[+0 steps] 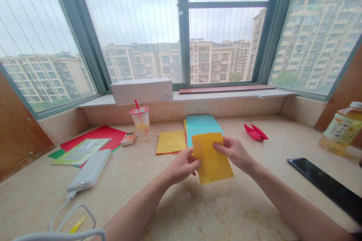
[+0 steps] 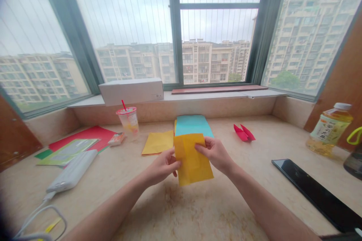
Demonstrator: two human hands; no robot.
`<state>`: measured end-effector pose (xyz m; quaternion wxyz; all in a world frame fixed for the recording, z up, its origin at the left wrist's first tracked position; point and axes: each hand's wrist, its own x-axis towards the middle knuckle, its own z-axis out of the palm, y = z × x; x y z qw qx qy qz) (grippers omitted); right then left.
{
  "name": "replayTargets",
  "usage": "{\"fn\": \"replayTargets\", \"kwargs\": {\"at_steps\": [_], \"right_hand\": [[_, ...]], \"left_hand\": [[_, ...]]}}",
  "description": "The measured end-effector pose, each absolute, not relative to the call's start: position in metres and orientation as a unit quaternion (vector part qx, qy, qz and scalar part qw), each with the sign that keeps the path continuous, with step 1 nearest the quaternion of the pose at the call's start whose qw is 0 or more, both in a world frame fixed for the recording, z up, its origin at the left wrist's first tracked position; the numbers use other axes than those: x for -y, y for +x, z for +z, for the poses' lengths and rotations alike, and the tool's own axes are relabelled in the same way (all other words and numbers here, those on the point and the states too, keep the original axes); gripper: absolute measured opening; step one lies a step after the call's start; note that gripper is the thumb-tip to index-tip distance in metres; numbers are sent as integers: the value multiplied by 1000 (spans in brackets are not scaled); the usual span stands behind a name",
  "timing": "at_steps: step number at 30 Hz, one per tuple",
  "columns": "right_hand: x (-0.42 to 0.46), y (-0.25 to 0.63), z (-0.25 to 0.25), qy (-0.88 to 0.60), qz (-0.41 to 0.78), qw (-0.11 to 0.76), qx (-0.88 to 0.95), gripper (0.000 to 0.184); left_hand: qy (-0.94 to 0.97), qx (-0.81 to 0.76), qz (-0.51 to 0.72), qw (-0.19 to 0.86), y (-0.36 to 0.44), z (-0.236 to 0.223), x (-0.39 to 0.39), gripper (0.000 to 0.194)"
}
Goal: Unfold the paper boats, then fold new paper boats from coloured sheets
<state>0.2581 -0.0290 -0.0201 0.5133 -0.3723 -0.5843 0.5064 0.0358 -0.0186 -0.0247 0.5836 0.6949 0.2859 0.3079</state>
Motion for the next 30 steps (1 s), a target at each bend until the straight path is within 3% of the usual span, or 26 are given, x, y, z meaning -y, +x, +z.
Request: {"fn": "replayTargets", "kwargs": {"at_steps": [4,10,13,18,22,30], "right_hand": [[35,252,-21,-367,524,476,603,37],[31,245,-35,-349,513,495,608,54],[29,245,-40,-415,424,509,624,45],[32,245,-35,-532,226,480,661,18],[35,244,-32,-528,188,489,669,20],[39,244,-35,-397,179,477,763,31]], "left_hand": [[679,-274,271,625,41,-29,26,42],[618,-328,426,574,49,-33,19,48],[611,-340,436,567,49,-34,17,48],[615,-376,334,608,51,-38,23,56],[602,-379,326,623,53,-40,25,59],[587,-374,370,616,50,-31,23,45]]}}
